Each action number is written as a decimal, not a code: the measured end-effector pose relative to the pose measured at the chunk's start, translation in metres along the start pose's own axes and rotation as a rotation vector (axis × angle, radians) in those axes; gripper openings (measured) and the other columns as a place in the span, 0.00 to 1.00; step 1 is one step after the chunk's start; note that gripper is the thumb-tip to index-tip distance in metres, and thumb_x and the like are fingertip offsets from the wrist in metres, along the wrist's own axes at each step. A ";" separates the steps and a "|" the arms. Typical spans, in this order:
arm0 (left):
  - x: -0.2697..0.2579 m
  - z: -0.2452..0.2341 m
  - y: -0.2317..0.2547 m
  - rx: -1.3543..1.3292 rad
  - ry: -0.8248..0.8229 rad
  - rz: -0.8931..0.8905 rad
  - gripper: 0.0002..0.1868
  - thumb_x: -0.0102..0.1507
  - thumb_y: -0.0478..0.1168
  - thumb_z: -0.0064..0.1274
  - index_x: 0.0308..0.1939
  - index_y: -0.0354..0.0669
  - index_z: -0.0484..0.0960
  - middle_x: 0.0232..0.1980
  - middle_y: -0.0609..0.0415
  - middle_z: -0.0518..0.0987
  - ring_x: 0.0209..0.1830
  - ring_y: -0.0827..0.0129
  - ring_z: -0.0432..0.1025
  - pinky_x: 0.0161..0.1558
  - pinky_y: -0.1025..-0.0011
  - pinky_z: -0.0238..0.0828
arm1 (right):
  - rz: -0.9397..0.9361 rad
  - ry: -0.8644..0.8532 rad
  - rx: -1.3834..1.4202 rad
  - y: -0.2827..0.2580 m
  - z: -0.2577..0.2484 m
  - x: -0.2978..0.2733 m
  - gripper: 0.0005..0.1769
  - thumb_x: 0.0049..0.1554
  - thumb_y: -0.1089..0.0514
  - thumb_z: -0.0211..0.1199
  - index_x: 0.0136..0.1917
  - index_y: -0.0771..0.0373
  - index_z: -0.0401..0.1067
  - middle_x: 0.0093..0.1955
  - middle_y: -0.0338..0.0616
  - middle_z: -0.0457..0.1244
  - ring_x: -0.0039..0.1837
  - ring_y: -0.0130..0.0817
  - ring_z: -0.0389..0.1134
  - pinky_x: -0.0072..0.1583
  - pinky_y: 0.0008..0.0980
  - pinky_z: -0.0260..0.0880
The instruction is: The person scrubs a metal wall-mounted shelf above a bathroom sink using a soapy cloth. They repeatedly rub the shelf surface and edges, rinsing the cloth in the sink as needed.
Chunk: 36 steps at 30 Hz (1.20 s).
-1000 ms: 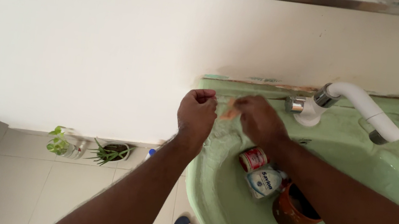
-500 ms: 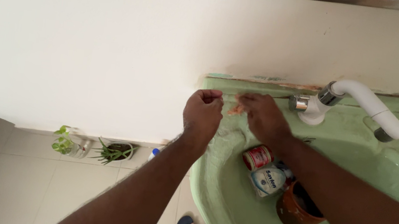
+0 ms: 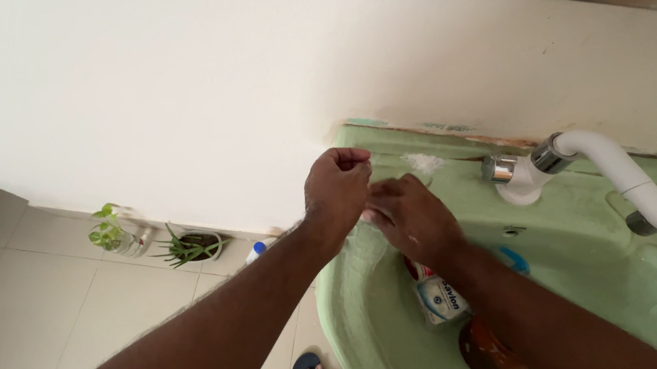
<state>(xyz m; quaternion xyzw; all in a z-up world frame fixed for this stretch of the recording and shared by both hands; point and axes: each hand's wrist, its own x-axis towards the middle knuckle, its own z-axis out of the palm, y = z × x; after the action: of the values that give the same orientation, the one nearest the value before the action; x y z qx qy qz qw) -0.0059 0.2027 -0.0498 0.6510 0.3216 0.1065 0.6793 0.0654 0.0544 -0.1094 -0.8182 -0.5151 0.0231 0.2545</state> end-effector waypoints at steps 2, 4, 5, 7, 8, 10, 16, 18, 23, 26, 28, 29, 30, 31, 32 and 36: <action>-0.001 -0.002 0.000 -0.005 0.000 -0.011 0.10 0.63 0.36 0.52 0.48 0.41 0.80 0.40 0.59 0.80 0.35 0.79 0.73 0.38 0.76 0.73 | 0.011 0.033 -0.049 0.012 -0.006 -0.002 0.11 0.55 0.62 0.61 0.50 0.54 0.80 0.60 0.41 0.69 0.62 0.44 0.67 0.66 0.40 0.66; -0.001 -0.003 0.001 -0.016 -0.005 -0.030 0.10 0.63 0.35 0.52 0.48 0.41 0.80 0.39 0.58 0.80 0.34 0.76 0.72 0.38 0.74 0.72 | 0.042 0.111 -0.098 0.022 -0.012 0.002 0.13 0.57 0.63 0.59 0.51 0.52 0.80 0.62 0.41 0.68 0.64 0.44 0.66 0.67 0.41 0.66; -0.002 -0.002 0.001 -0.021 -0.014 -0.051 0.10 0.63 0.35 0.52 0.49 0.41 0.80 0.39 0.57 0.79 0.34 0.74 0.72 0.37 0.72 0.71 | 0.073 0.171 -0.118 0.023 -0.015 0.004 0.13 0.59 0.62 0.59 0.54 0.53 0.80 0.64 0.42 0.68 0.64 0.45 0.66 0.66 0.42 0.65; -0.002 -0.002 0.000 -0.014 -0.019 -0.061 0.11 0.63 0.35 0.51 0.49 0.41 0.80 0.39 0.57 0.79 0.34 0.73 0.72 0.37 0.71 0.71 | 0.078 0.182 -0.112 0.018 -0.017 0.003 0.14 0.59 0.61 0.59 0.57 0.54 0.79 0.65 0.42 0.68 0.61 0.47 0.65 0.65 0.43 0.65; -0.003 -0.002 -0.002 -0.003 -0.016 -0.051 0.11 0.63 0.35 0.52 0.49 0.41 0.80 0.39 0.57 0.79 0.34 0.74 0.72 0.37 0.72 0.72 | 0.051 0.135 -0.086 0.009 -0.014 0.001 0.15 0.58 0.60 0.60 0.58 0.55 0.78 0.65 0.41 0.68 0.59 0.47 0.64 0.64 0.43 0.65; -0.001 0.000 -0.003 -0.009 -0.006 -0.026 0.11 0.63 0.35 0.52 0.49 0.41 0.80 0.39 0.58 0.79 0.34 0.76 0.72 0.38 0.74 0.72 | 0.020 0.036 -0.056 -0.003 -0.015 -0.007 0.17 0.56 0.58 0.62 0.59 0.55 0.77 0.63 0.41 0.68 0.58 0.48 0.64 0.62 0.43 0.65; 0.005 0.000 0.000 -0.041 -0.018 -0.040 0.11 0.63 0.36 0.53 0.49 0.41 0.79 0.39 0.58 0.79 0.34 0.74 0.72 0.38 0.73 0.72 | 0.014 0.087 -0.185 0.015 -0.023 -0.010 0.18 0.56 0.63 0.58 0.57 0.49 0.79 0.61 0.36 0.70 0.62 0.42 0.66 0.66 0.42 0.67; 0.005 0.001 0.000 -0.052 -0.027 -0.039 0.10 0.63 0.36 0.52 0.49 0.41 0.80 0.39 0.57 0.79 0.35 0.74 0.72 0.38 0.72 0.72 | 0.078 0.251 -0.155 0.018 -0.021 -0.004 0.19 0.58 0.62 0.58 0.63 0.58 0.76 0.61 0.41 0.69 0.63 0.44 0.66 0.66 0.43 0.66; 0.005 0.002 -0.002 0.008 -0.022 0.022 0.09 0.63 0.36 0.53 0.48 0.41 0.81 0.40 0.59 0.81 0.36 0.79 0.74 0.40 0.78 0.73 | -0.068 0.048 -0.127 -0.009 0.001 -0.018 0.15 0.53 0.61 0.59 0.54 0.56 0.78 0.61 0.42 0.69 0.61 0.45 0.67 0.63 0.43 0.65; 0.003 -0.001 -0.002 0.012 -0.035 -0.003 0.09 0.64 0.36 0.52 0.48 0.41 0.80 0.40 0.57 0.80 0.36 0.76 0.73 0.38 0.76 0.72 | -0.024 0.115 -0.077 0.008 -0.012 -0.028 0.13 0.56 0.63 0.56 0.50 0.54 0.78 0.64 0.41 0.69 0.62 0.43 0.68 0.64 0.42 0.66; 0.001 -0.002 0.000 0.008 -0.042 -0.031 0.10 0.64 0.36 0.52 0.49 0.41 0.80 0.41 0.56 0.80 0.35 0.73 0.73 0.37 0.74 0.72 | 0.012 0.196 -0.110 0.017 -0.011 -0.020 0.12 0.57 0.63 0.55 0.51 0.55 0.77 0.66 0.42 0.68 0.63 0.44 0.68 0.66 0.42 0.67; 0.000 -0.002 0.000 0.002 -0.044 -0.045 0.10 0.64 0.35 0.52 0.49 0.41 0.80 0.41 0.56 0.80 0.35 0.73 0.72 0.37 0.73 0.72 | -0.006 0.236 -0.164 0.017 -0.006 -0.013 0.13 0.56 0.62 0.56 0.53 0.57 0.77 0.66 0.45 0.68 0.64 0.46 0.67 0.66 0.42 0.66; -0.001 -0.002 0.000 -0.004 -0.045 -0.059 0.10 0.64 0.35 0.52 0.49 0.41 0.80 0.41 0.56 0.79 0.35 0.73 0.72 0.37 0.73 0.72 | -0.024 0.276 -0.218 0.014 -0.002 -0.007 0.15 0.55 0.62 0.56 0.55 0.58 0.76 0.66 0.48 0.67 0.65 0.49 0.66 0.66 0.43 0.66; 0.000 -0.002 0.000 -0.011 -0.049 -0.043 0.10 0.64 0.35 0.52 0.49 0.41 0.80 0.41 0.56 0.80 0.36 0.75 0.73 0.37 0.74 0.73 | 0.029 0.200 -0.163 0.007 0.002 -0.003 0.15 0.57 0.60 0.57 0.56 0.58 0.76 0.65 0.49 0.67 0.64 0.49 0.66 0.65 0.43 0.66; 0.001 -0.003 0.000 -0.018 -0.054 -0.026 0.09 0.64 0.35 0.52 0.48 0.40 0.79 0.41 0.57 0.80 0.36 0.76 0.74 0.37 0.75 0.75 | 0.082 0.124 -0.107 -0.002 0.006 0.001 0.14 0.59 0.59 0.57 0.58 0.58 0.75 0.63 0.51 0.67 0.63 0.49 0.66 0.64 0.44 0.66; 0.005 -0.007 0.001 0.003 -0.028 0.016 0.10 0.63 0.34 0.52 0.48 0.41 0.80 0.41 0.58 0.81 0.35 0.79 0.73 0.38 0.77 0.72 | 0.642 0.015 0.457 -0.015 -0.016 0.004 0.16 0.63 0.56 0.56 0.64 0.57 0.65 0.59 0.53 0.70 0.61 0.42 0.74 0.65 0.39 0.73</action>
<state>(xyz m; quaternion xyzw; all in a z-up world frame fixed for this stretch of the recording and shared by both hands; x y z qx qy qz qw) -0.0062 0.2109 -0.0501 0.6562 0.3068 0.1022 0.6818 0.0596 0.0571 -0.0883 -0.8601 -0.2129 0.2094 0.4136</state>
